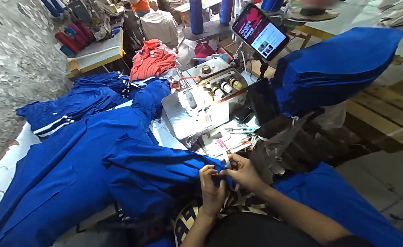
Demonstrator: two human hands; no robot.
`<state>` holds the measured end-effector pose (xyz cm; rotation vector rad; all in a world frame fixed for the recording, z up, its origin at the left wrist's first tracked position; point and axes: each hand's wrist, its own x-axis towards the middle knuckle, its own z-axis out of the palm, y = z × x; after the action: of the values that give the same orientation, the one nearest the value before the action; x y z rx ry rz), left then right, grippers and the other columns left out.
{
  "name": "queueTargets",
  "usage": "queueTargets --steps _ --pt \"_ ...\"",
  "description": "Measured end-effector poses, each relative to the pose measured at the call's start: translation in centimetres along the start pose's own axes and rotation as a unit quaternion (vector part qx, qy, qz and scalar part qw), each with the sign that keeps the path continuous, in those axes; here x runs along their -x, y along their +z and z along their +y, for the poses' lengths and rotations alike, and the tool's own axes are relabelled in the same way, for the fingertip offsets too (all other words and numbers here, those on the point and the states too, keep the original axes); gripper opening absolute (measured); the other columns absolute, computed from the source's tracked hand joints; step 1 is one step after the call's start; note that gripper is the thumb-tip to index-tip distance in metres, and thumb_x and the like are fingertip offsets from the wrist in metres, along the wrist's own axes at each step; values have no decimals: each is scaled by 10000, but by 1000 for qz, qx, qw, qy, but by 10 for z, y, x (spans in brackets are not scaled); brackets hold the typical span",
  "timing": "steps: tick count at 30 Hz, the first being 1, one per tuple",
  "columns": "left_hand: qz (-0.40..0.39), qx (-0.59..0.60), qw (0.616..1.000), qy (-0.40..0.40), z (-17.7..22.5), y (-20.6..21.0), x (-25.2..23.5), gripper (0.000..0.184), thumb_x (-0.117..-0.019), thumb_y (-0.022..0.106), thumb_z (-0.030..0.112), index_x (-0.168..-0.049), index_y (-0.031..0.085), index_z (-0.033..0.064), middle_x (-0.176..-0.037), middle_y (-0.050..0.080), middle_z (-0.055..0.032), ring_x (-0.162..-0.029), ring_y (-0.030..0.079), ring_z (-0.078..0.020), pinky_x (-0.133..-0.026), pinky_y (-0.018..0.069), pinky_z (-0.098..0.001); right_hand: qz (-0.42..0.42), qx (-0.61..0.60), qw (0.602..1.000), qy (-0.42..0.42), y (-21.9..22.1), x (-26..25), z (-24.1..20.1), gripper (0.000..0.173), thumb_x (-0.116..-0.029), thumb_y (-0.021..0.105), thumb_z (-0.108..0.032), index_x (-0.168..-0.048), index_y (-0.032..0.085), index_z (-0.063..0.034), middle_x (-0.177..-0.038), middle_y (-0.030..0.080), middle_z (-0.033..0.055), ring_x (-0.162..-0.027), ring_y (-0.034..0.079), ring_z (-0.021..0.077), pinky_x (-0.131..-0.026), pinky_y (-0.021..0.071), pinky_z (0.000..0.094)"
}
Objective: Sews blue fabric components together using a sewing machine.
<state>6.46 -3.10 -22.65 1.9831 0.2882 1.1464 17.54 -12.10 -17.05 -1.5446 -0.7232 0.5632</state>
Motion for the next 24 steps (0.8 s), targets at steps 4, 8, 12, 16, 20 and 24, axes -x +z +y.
queueTargets --steps 4,8,12,16,20,24 --pt "-11 -24 999 -46 -2 -4 2 316 -769 732 -30 -1043 603 -119 -1151 616 -232 -930 680 -93 -814 570 -181 30 158 984 -79 -31 -10 5 276 -838 787 -124 -1042 696 38 -773 697 47 -659 624 58 -657 535 229" --pt "-18 -32 993 -115 2 -7 1 129 -839 757 48 -927 767 -46 -1197 656 -233 -991 688 -75 -849 560 -161 155 422 887 -103 -62 -15 14 277 -910 660 7 -1178 699 65 -995 716 312 -873 711 508 -770 547 654" --pt "-15 -16 994 -103 2 -5 0 94 -860 739 58 -877 780 -24 -1081 675 -159 -978 656 -24 -857 534 -121 182 391 883 -185 -45 -1 19 238 -933 671 -153 -1064 745 32 -1067 657 285 -876 683 416 -754 582 520" --pt "-9 7 998 -68 3 -2 -2 61 -802 746 15 -827 762 -39 -913 681 -87 -912 646 2 -838 523 -103 -37 133 990 -15 -14 16 20 383 -909 742 -358 -973 752 19 -947 697 140 -876 658 197 -795 545 365" --pt "-5 11 998 -62 3 -3 1 49 -738 763 -30 -764 726 -49 -873 673 -84 -876 642 5 -800 524 -99 -16 -39 999 27 4 12 22 147 -860 779 -153 -896 734 -18 -903 689 1 -825 638 -20 -774 539 152" --pt "-12 15 996 -84 3 -9 0 72 -729 781 -27 -748 712 -23 -864 669 -59 -874 638 -1 -787 523 -106 -15 -60 997 37 3 6 19 68 -842 780 -73 -850 730 -28 -849 687 -27 -790 634 -30 -754 541 151"
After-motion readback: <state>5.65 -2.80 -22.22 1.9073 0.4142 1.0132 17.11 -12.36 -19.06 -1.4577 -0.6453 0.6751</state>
